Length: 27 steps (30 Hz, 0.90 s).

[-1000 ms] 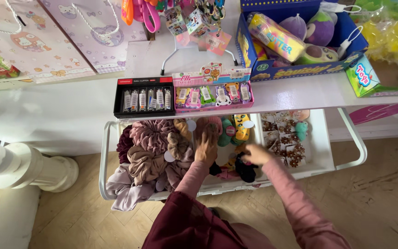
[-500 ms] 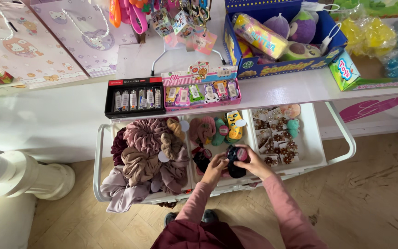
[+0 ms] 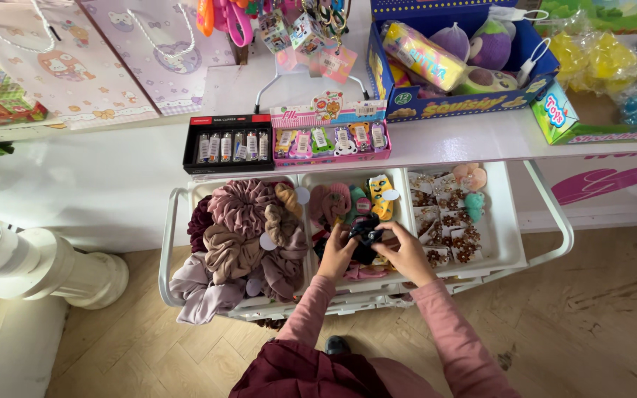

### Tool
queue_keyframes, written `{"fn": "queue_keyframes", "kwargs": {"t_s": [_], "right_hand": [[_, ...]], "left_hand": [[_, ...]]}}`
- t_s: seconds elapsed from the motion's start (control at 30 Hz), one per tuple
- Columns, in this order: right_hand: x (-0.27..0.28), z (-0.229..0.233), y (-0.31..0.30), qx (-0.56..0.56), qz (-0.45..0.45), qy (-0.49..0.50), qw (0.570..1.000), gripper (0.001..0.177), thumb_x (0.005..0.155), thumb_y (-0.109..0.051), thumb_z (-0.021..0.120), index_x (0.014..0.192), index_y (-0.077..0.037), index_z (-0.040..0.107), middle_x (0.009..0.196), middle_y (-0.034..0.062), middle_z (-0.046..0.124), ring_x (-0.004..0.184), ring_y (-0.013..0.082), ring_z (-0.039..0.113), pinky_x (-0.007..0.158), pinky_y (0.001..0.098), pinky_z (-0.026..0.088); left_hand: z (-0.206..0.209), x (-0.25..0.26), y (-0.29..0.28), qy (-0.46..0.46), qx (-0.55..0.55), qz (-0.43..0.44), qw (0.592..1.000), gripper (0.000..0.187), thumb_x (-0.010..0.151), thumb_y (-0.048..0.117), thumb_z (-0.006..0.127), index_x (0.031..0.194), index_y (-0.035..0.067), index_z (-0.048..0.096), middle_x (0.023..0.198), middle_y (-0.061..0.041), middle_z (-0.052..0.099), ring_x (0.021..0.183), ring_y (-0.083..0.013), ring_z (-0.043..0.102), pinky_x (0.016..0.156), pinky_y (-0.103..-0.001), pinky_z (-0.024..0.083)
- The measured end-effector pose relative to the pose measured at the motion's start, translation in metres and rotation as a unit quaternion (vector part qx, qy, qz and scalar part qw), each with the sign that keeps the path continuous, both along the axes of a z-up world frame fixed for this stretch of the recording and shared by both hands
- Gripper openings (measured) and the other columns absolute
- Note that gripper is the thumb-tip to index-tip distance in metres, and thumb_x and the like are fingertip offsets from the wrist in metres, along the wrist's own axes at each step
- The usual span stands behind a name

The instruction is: The person sorts hair accessories in a white rolling cart with multiple compartments. They pick up and place hair clips, scrunchies, and small plush items into separate bins, occasionally moving between compartments and briefly stepping toward a nearby rack before returning to the cart.

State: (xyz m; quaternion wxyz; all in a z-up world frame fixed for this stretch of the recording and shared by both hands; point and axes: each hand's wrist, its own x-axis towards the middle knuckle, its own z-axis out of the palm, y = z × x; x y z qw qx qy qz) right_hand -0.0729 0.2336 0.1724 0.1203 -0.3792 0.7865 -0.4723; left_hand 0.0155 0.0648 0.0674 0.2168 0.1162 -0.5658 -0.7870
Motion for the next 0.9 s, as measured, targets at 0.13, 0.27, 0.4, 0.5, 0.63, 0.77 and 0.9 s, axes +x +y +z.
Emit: {"fn": "queue_keyframes", "kwargs": {"t_s": [0.13, 0.27, 0.4, 0.5, 0.63, 0.77, 0.9], "right_hand": [[0.004, 0.01, -0.009, -0.09, -0.012, 0.09, 0.992, 0.028, 0.086, -0.012, 0.078, 0.108, -0.004, 0.064, 0.115, 0.0077, 0.069, 0.095, 0.0181, 0.072, 0.074, 0.03, 0.062], [-0.001, 0.01, -0.02, -0.073, -0.037, 0.045, 0.996, 0.021, 0.089, -0.011, 0.077, 0.106, -0.005, 0.065, 0.102, 0.006, 0.073, 0.089, 0.0164, 0.072, 0.075, 0.0294, 0.06], [-0.011, 0.006, -0.025, -0.043, -0.03, 0.001, 0.999, 0.016, 0.092, -0.011, 0.074, 0.106, -0.006, 0.067, 0.095, 0.0025, 0.076, 0.085, 0.013, 0.073, 0.077, 0.0284, 0.059], [-0.014, 0.001, -0.031, -0.05, -0.007, 0.022, 0.998, 0.015, 0.093, -0.013, 0.073, 0.108, -0.008, 0.07, 0.097, 0.0021, 0.077, 0.086, 0.012, 0.074, 0.078, 0.0276, 0.06], [-0.013, -0.002, -0.038, -0.032, 0.034, -0.019, 0.999, 0.03, 0.091, -0.026, 0.077, 0.116, -0.011, 0.072, 0.1, 0.0028, 0.076, 0.089, 0.0151, 0.073, 0.079, 0.0283, 0.06], [-0.027, 0.006, -0.045, -0.036, 0.162, -0.127, 0.978, 0.074, 0.079, -0.038, 0.081, 0.145, -0.015, 0.057, 0.141, 0.0015, 0.052, 0.125, 0.0195, 0.05, 0.098, 0.0328, 0.048], [-0.035, 0.004, -0.043, -0.113, 0.273, -0.252, 0.922, 0.096, 0.071, -0.03, 0.087, 0.153, -0.018, 0.04, 0.154, 0.0018, 0.047, 0.142, 0.0203, 0.042, 0.116, 0.0378, 0.036]], "left_hand": [[0.007, 0.008, -0.002, -0.027, -0.033, 0.005, 0.999, 0.031, 0.094, 0.003, 0.057, 0.125, 0.0, 0.058, 0.103, -0.006, 0.07, 0.095, -0.0087, 0.062, 0.084, -0.022, 0.05], [0.004, 0.013, -0.002, -0.034, -0.019, -0.006, 0.999, 0.039, 0.095, 0.004, 0.053, 0.132, -0.001, 0.058, 0.106, -0.006, 0.071, 0.094, -0.0091, 0.061, 0.083, -0.022, 0.05], [0.006, 0.018, -0.007, -0.083, -0.034, 0.012, 0.996, 0.037, 0.099, 0.011, 0.054, 0.133, -0.001, 0.06, 0.103, -0.008, 0.069, 0.089, -0.0106, 0.058, 0.079, -0.025, 0.048], [0.02, 0.023, -0.01, -0.107, -0.022, 0.016, 0.994, 0.039, 0.104, 0.022, 0.056, 0.136, 0.001, 0.059, 0.113, -0.004, 0.069, 0.101, -0.0074, 0.061, 0.088, -0.023, 0.049], [0.05, 0.032, -0.011, -0.133, -0.09, -0.015, 0.987, 0.043, 0.1, 0.028, 0.066, 0.132, -0.001, 0.06, 0.116, -0.007, 0.07, 0.105, -0.0113, 0.062, 0.091, -0.025, 0.05], [0.074, 0.03, -0.025, -0.088, -0.083, -0.03, 0.992, 0.044, 0.09, 0.015, 0.065, 0.131, 0.001, 0.061, 0.109, -0.011, 0.07, 0.096, -0.0166, 0.064, 0.086, -0.029, 0.054], [0.067, 0.022, -0.049, -0.008, 0.218, -0.103, 0.97, 0.033, 0.097, 0.011, 0.057, 0.129, 0.001, 0.059, 0.112, -0.007, 0.066, 0.1, -0.0163, 0.062, 0.087, -0.029, 0.052]]}}
